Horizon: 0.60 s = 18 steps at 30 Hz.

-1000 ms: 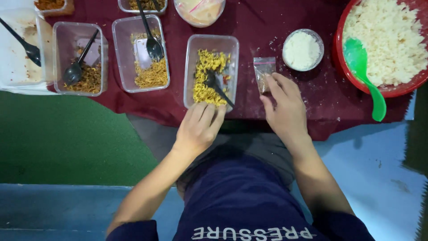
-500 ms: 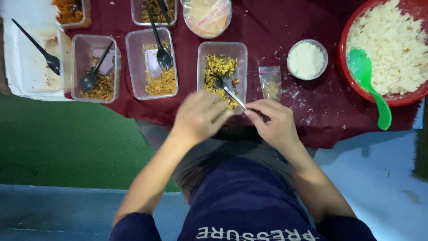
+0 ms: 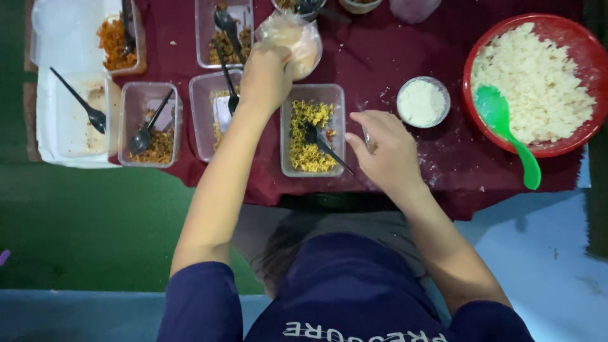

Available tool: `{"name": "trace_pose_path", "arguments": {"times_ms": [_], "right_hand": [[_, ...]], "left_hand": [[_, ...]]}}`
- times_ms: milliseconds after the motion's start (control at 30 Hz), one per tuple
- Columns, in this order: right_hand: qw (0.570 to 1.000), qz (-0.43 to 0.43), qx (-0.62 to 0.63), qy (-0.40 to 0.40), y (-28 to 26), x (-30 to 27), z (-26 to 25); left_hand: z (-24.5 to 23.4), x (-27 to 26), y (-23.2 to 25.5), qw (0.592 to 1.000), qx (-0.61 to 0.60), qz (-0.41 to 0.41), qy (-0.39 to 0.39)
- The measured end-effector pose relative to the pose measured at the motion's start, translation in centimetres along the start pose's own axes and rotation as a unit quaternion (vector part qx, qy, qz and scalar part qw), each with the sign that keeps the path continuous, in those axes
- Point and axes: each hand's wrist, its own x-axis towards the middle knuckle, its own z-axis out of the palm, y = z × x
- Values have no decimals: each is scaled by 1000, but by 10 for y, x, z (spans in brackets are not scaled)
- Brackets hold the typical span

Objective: Packaging small portions of food ingredients into plastic bags using spoons

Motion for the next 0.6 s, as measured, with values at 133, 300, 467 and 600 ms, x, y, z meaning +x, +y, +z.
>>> {"name": "trace_pose_path", "arguments": {"times_ms": [133,300,467,600], "right_hand": [[1000,-7,1,-9,-5,19,1],[988,72,136,-12,-26,41,-2],[950,105,288,64,-38,47,17],[914,179,359,54,-40,34,25]], "left_hand": [[-5,-3,-3,998,-37,29,33],[-39,-25,37,976,-102,-41,190],[-52,-74,103,931,-264,-156,196],[-38,-111,120,889,-388,-192,148]]}}
